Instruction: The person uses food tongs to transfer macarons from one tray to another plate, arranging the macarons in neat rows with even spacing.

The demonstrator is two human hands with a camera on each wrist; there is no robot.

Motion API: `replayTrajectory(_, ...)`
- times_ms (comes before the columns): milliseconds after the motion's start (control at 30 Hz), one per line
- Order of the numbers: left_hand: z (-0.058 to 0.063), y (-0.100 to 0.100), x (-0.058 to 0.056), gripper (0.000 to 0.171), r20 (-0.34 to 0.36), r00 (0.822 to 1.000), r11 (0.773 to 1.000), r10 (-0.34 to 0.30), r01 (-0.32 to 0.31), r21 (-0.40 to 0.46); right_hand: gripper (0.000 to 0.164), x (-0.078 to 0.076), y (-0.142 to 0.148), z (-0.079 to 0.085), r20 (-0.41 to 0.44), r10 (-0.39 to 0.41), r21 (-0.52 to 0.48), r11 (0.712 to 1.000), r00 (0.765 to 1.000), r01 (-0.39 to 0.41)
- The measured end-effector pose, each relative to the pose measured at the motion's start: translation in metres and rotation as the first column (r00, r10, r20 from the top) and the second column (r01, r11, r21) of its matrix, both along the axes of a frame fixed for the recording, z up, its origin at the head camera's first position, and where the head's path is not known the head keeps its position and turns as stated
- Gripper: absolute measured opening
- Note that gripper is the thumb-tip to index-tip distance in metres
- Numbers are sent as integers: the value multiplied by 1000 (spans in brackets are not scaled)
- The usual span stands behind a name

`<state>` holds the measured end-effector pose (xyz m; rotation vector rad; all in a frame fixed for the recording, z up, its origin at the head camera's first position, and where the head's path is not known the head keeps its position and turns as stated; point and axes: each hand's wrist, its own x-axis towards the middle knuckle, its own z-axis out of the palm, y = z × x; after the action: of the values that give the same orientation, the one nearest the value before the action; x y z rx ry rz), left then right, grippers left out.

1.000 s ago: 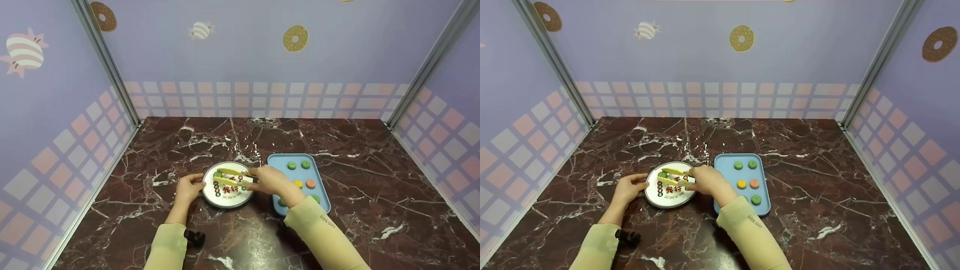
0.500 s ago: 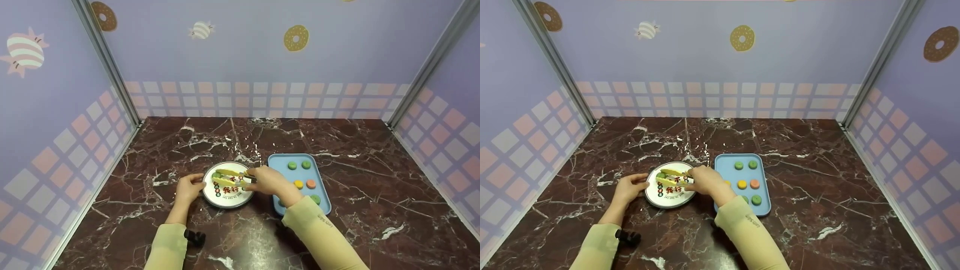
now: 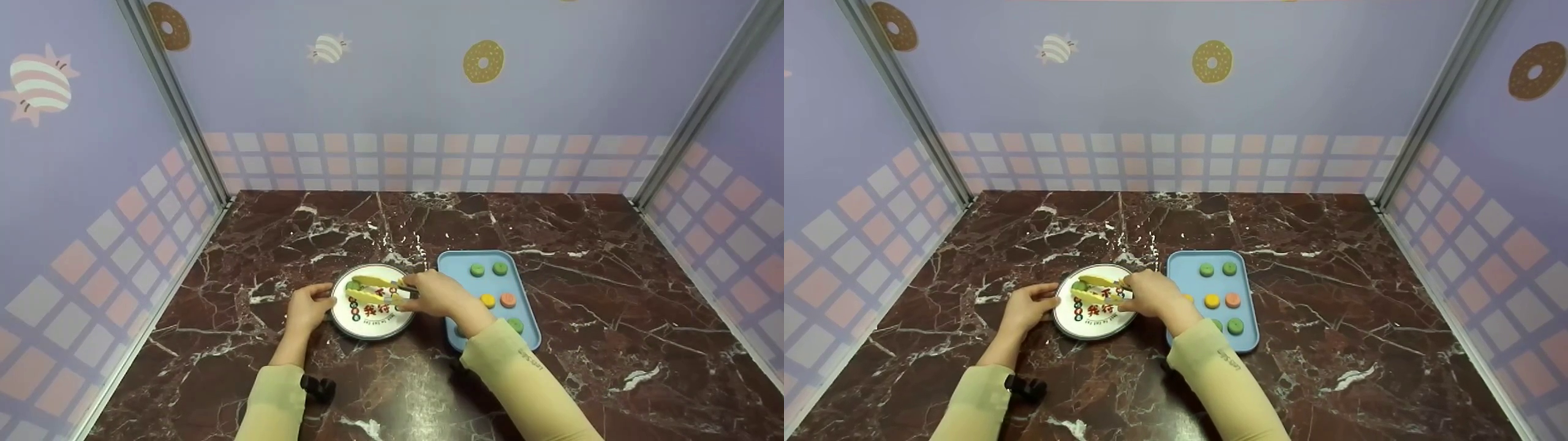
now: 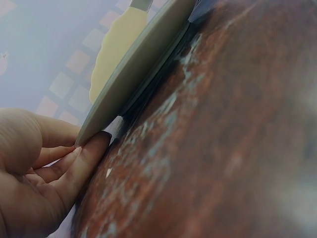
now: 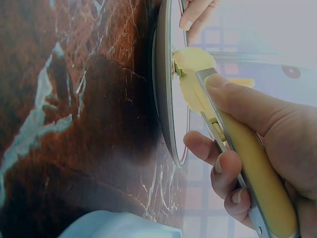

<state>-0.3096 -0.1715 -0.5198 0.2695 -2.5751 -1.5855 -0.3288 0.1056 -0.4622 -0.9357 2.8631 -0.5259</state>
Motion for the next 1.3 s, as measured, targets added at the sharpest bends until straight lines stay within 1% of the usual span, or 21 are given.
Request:
replayTrajectory(367, 1, 0, -1, 39, 15, 1000, 1000, -4, 3, 19, 36, 0, 1, -1, 9, -4, -16, 1000, 1000, 4)
replayTrajectory(533, 1, 0, -1, 38, 11, 1000, 1000, -2, 2, 8, 36, 1, 2, 0, 12, -6, -24, 1000, 1000, 6)
replayTrajectory(667, 1, 0, 0, 38, 4, 1000, 1000, -5, 5, -7, 37, 3, 4, 3, 4, -3, -22, 1000, 1000, 3)
replayTrajectory(800, 1, -1, 0, 38, -2, 1000, 1000, -10, 10, -4, 38, 5, 8, 5, -17, -4, -17, 1000, 1000, 4)
replayTrajectory(1033, 2, -1, 0, 39, 11, 1000, 1000, -6, 6, 23, 42, 10, 22, 11, -9, -38, -28, 999, 999, 38)
replayTrajectory(1200, 1, 0, 0, 38, 16, 1000, 1000, -2, 2, 31, 40, 14, 38, 15, -34, -30, -51, 998, 999, 29)
replayTrajectory(1300, 1, 0, 0, 38, 16, 1000, 999, -6, 5, 35, 41, 17, 50, 17, -52, -44, -62, 997, 998, 41)
